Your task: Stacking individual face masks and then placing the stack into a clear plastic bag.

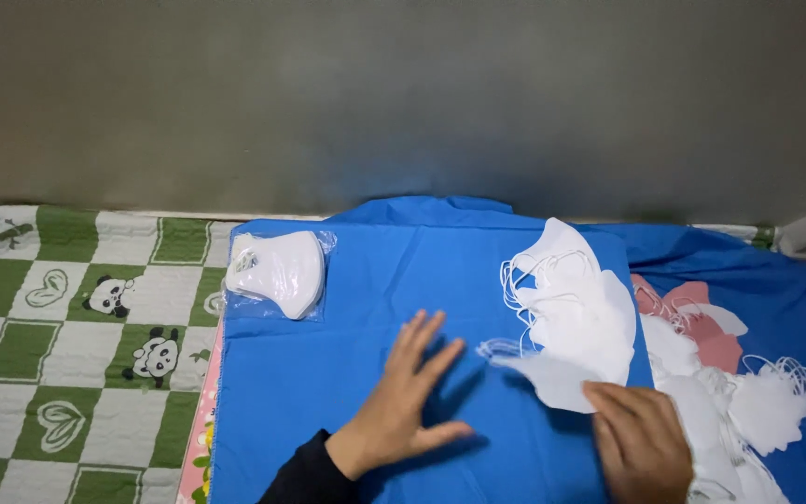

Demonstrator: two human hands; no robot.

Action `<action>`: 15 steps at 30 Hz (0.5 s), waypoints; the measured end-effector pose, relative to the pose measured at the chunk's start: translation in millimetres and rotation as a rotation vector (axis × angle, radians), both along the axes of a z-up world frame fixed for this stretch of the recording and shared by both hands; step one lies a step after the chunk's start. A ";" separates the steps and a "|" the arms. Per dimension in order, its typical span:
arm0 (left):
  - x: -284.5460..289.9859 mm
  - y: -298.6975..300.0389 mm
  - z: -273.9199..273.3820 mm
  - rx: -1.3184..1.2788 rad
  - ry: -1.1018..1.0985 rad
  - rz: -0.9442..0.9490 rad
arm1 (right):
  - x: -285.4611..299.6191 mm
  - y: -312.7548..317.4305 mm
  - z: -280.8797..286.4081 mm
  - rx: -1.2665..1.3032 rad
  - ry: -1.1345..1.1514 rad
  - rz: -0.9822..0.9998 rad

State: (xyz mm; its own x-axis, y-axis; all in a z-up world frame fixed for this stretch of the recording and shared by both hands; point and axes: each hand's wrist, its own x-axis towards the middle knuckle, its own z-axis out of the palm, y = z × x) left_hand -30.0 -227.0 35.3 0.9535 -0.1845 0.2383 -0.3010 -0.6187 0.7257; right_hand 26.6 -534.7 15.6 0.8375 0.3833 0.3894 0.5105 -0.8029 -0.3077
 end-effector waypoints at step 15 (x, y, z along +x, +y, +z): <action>32.2 -28.1 1.7 -0.035 -0.217 0.233 | 23.6 2.2 13.4 0.059 -0.282 -0.079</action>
State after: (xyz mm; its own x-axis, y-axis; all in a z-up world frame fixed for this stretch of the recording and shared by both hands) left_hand 2.1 -255.1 37.0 0.8952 0.0450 0.4434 -0.3045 -0.6647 0.6822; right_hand 50.2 -532.5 29.0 0.7194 0.2911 0.6307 0.5194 -0.8283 -0.2101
